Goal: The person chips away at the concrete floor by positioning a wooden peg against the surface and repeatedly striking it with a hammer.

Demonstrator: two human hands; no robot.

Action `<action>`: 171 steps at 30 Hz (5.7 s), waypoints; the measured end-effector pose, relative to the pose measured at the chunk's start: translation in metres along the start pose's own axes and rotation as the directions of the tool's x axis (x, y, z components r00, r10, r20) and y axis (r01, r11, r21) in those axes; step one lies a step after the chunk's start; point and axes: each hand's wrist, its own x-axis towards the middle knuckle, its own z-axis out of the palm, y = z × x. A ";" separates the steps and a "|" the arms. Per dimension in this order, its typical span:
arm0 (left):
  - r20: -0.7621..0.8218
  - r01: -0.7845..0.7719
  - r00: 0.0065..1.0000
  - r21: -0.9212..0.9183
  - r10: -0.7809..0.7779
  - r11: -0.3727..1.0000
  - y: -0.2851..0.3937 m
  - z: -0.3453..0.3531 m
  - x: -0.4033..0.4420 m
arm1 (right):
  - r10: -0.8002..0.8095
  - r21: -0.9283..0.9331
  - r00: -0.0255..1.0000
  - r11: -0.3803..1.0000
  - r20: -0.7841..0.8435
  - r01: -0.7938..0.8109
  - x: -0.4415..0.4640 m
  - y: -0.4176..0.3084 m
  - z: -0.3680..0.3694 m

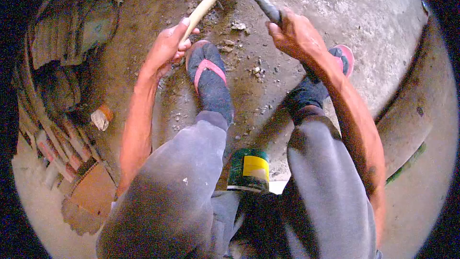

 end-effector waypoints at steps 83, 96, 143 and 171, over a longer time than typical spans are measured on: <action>-0.071 -0.214 0.952 0.543 0.298 0.812 -0.019 -0.001 0.028 | -0.011 0.212 0.991 0.977 0.134 -0.017 0.020 -0.011 0.006; -0.023 -0.182 0.982 0.142 0.187 0.973 -0.005 0.003 0.011 | 0.250 0.739 0.898 0.510 0.361 -0.440 -0.027 0.022 0.035; -0.098 -0.218 0.864 0.812 0.494 0.542 0.001 0.034 0.019 | -0.053 0.222 0.988 0.971 -0.144 0.085 -0.032 0.005 0.016; -0.078 -0.250 0.875 0.772 0.479 0.584 -0.011 0.033 0.024 | 0.008 0.619 0.857 0.695 -0.515 0.365 -0.039 -0.057 -0.047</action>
